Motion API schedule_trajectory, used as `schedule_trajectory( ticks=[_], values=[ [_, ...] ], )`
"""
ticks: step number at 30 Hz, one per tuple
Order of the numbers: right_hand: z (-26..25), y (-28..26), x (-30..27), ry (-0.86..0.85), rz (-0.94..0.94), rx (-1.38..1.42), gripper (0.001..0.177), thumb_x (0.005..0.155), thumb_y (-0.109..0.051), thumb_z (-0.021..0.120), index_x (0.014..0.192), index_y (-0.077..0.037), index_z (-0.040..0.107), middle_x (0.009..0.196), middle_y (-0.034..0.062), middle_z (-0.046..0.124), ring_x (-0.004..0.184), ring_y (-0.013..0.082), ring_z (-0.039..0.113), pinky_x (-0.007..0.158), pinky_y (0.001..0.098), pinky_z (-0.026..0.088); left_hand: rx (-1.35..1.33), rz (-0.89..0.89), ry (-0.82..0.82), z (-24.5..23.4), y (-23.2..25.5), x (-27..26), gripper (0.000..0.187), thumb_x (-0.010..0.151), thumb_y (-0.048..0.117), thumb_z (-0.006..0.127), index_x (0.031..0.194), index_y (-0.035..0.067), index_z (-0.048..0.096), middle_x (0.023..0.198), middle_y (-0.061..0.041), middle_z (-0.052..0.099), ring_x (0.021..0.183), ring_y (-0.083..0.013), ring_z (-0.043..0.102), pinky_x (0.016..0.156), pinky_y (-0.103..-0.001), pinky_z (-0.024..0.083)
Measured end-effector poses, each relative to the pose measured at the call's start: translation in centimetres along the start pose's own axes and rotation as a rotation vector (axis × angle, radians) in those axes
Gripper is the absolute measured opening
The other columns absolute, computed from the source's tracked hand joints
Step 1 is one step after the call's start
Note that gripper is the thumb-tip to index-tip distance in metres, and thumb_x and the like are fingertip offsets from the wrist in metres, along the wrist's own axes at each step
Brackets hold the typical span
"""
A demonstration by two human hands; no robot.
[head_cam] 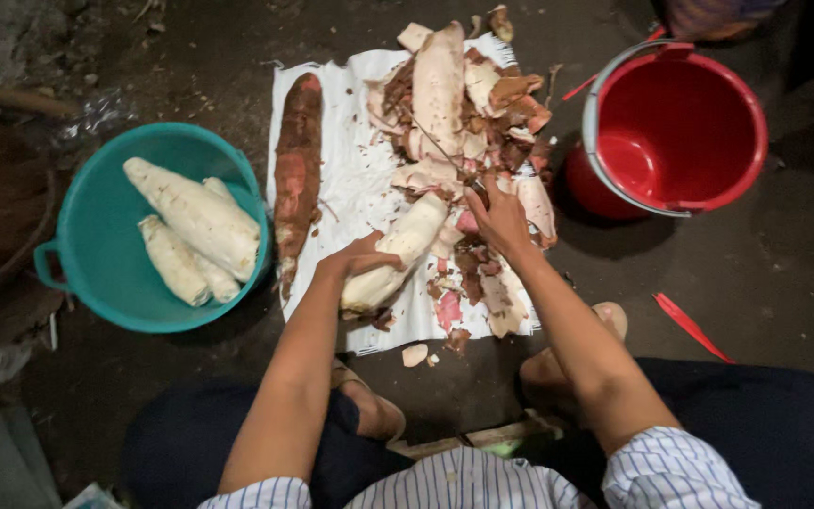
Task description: The person sits on the floor and uses a knife to peel the skin off large root vegetables. They hold each vegetable with one hand and scrape away the skin with the other, placing the peeled pieces into a nearby teal basin.
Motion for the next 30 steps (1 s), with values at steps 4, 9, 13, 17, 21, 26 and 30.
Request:
schedule_trajectory(
  ticks=[4, 9, 13, 17, 21, 26, 30],
  values=[
    [0.8, -0.7, -0.7, -0.183, -0.062, -0.303, 0.062, 0.101, -0.060, 0.046, 0.111, -0.001, 0.062, 0.087, 0.0239, 0.074, 0.082, 0.0437, 0.072, 0.074, 0.0525, 0.055, -0.035, 0.047, -0.020, -0.2, 0.5, -0.4, 0.096, 0.057, 0.059, 0.073, 0.138, 0.009, 0.058, 0.130, -0.019, 0.069, 0.120, -0.0321, 0.066, 0.102, -0.041, 0.050],
    [4.4, 3.1, -1.6, -0.210, 0.033, -0.349, 0.063, 0.103, -0.059, 0.046, 0.111, 0.001, 0.063, 0.085, 0.0251, 0.073, 0.085, 0.0440, 0.071, 0.076, 0.0537, 0.055, 0.030, 0.005, 0.031, 0.0, 1.2, -0.8, 0.096, 0.060, 0.063, 0.074, 0.138, 0.009, 0.055, 0.131, -0.020, 0.067, 0.118, -0.0331, 0.064, 0.101, -0.041, 0.050],
    [10.3, 5.4, -0.7, -0.054, 0.190, 0.060, 0.061, 0.102, -0.056, 0.047, 0.109, 0.001, 0.068, 0.088, 0.0275, 0.071, 0.088, 0.0458, 0.070, 0.082, 0.0545, 0.054, 0.007, 0.006, 0.016, -0.3, 2.2, -0.8, 0.095, 0.059, 0.062, 0.072, 0.137, 0.010, 0.056, 0.131, -0.019, 0.067, 0.118, -0.0320, 0.065, 0.100, -0.042, 0.050],
    [14.6, 6.0, -0.4, 0.147, 0.421, 0.126, 0.056, 0.094, -0.053, 0.055, 0.115, -0.003, 0.071, 0.101, 0.0299, 0.067, 0.096, 0.0547, 0.062, 0.081, 0.0643, 0.046, -0.016, -0.032, 0.030, -0.4, 1.9, -1.5, 0.095, 0.061, 0.064, 0.074, 0.137, 0.010, 0.057, 0.130, -0.020, 0.067, 0.117, -0.0321, 0.065, 0.100, -0.041, 0.050],
    [9.9, 6.6, 1.3, -0.324, 0.543, 0.349, 0.076, 0.110, -0.064, 0.049, 0.105, 0.009, 0.068, 0.088, 0.0338, 0.068, 0.091, 0.0568, 0.064, 0.079, 0.0627, 0.049, -0.081, -0.013, 0.016, -0.6, 2.7, -1.3, 0.091, 0.061, 0.061, 0.074, 0.135, 0.010, 0.059, 0.128, -0.017, 0.068, 0.115, -0.0301, 0.065, 0.099, -0.041, 0.050],
    [0.6, -0.6, 0.5, 0.218, 0.088, 0.038, 0.058, 0.104, -0.058, 0.051, 0.118, -0.003, 0.064, 0.093, 0.0268, 0.071, 0.089, 0.0483, 0.068, 0.077, 0.0558, 0.050, -0.115, 0.005, -0.019, -0.4, 2.1, -1.6, 0.090, 0.061, 0.060, 0.074, 0.135, 0.010, 0.061, 0.126, -0.017, 0.070, 0.112, -0.0287, 0.066, 0.097, -0.040, 0.051],
    [1.7, -0.8, -1.8, -0.134, 0.211, -0.135, 0.058, 0.099, -0.059, 0.050, 0.121, -0.008, 0.065, 0.099, 0.0265, 0.071, 0.096, 0.0460, 0.068, 0.085, 0.0579, 0.049, -0.108, 0.012, -0.009, -0.4, 1.8, -1.6, 0.089, 0.062, 0.060, 0.074, 0.134, 0.009, 0.061, 0.125, -0.016, 0.070, 0.111, -0.0287, 0.067, 0.097, -0.040, 0.051]
  ],
)
Point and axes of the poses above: each hand's wrist, its own x-axis towards the middle knuckle, its own z-axis out of the palm, y = z × x, the point moved 3 cm from there along x, towards the middle knuckle
